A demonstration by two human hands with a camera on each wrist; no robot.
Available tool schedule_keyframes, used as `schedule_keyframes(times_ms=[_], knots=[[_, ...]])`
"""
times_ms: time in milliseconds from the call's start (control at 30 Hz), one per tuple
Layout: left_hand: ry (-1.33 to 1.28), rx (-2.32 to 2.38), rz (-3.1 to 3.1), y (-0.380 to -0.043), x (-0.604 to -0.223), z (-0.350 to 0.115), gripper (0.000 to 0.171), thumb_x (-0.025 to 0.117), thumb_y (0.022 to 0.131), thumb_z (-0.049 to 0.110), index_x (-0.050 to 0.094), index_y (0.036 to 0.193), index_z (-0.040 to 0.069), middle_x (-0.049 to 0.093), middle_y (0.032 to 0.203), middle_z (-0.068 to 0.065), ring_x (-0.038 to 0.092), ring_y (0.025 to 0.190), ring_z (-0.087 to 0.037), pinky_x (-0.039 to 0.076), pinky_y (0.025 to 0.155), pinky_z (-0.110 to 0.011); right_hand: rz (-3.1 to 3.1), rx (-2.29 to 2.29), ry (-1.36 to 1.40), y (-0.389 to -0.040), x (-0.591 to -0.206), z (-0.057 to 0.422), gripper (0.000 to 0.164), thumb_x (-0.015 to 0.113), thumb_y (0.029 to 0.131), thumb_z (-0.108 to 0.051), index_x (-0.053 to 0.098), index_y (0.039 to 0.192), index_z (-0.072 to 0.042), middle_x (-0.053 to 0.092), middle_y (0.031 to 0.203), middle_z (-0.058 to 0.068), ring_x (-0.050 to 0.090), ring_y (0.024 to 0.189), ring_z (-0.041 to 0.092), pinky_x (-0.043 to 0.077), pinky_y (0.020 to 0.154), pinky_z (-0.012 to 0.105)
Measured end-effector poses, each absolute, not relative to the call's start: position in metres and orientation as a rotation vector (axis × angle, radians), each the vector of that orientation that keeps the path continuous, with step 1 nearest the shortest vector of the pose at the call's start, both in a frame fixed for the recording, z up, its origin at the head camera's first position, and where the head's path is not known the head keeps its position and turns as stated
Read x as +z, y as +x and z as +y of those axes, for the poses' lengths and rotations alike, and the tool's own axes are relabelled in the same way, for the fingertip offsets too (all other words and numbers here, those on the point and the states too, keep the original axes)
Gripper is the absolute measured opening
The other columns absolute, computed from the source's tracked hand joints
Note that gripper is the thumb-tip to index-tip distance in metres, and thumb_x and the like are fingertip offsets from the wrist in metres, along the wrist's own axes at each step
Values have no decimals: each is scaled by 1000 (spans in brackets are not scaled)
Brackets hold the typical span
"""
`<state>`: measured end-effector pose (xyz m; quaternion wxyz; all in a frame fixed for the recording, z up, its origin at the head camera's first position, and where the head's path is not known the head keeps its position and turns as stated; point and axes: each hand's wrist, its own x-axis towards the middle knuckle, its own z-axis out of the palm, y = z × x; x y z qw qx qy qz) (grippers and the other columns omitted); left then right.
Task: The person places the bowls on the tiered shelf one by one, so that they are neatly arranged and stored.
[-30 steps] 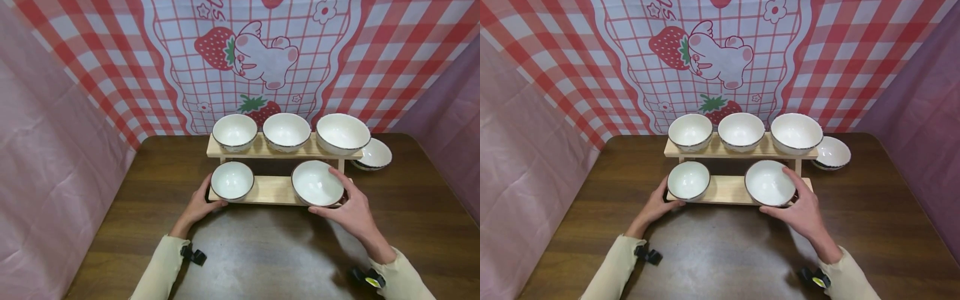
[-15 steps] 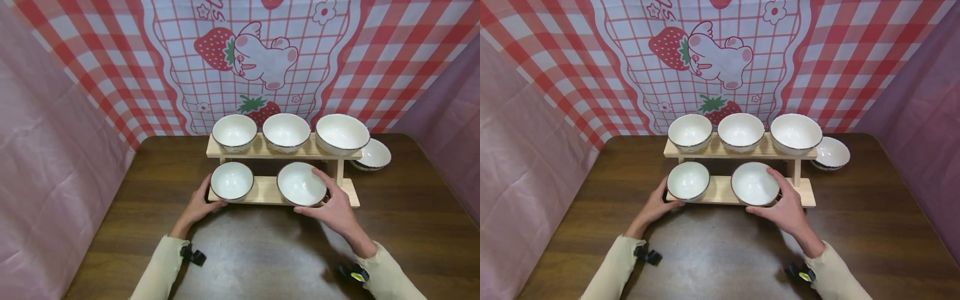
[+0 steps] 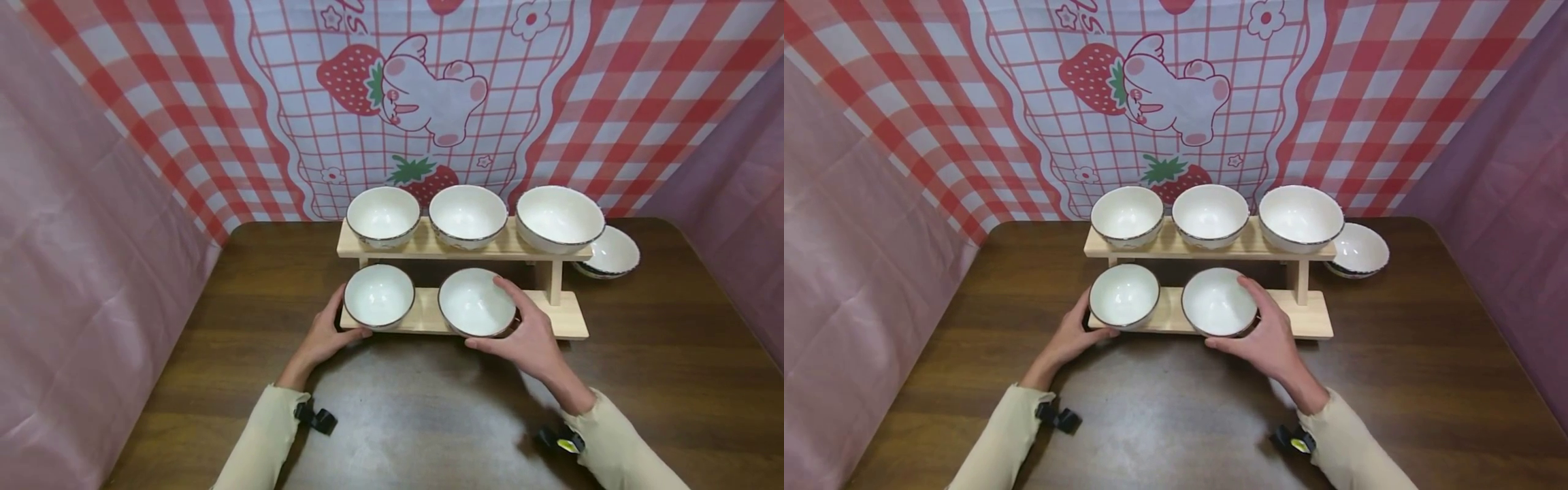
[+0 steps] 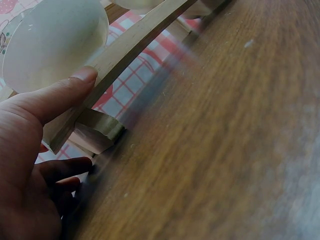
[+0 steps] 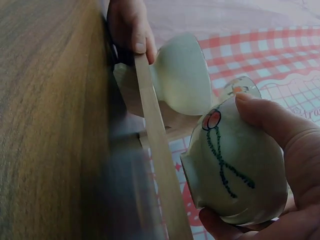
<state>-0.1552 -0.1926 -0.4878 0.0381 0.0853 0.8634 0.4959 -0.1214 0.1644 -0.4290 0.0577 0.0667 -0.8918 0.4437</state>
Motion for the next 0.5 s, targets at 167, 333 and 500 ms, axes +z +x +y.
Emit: schedule_keyframes(times_ms=[167,333,500], knots=[[276,1524,2650,-155,-487,-193,101,87,76,27,28,158,18,43,157,-14,44,143,-36,32,118,-57,-2699,1364,228,-124,-432,160,105,97,60,-28,44,150,-10,48,151,20,51,132,38,44,100,52],[279,1521,2647,-155,-487,-193,101,87,77,27,27,158,17,43,157,-15,43,144,-36,32,118,-57,-2699,1364,218,-127,-436,157,105,97,59,-28,45,149,-10,48,151,20,51,132,38,43,102,52],[267,1529,2639,-156,-489,-193,101,87,77,25,28,158,19,43,158,-14,42,145,-35,31,119,-56,-2705,1372,211,-129,-436,156,105,97,60,-30,45,149,-11,49,150,20,51,132,38,43,103,54]])
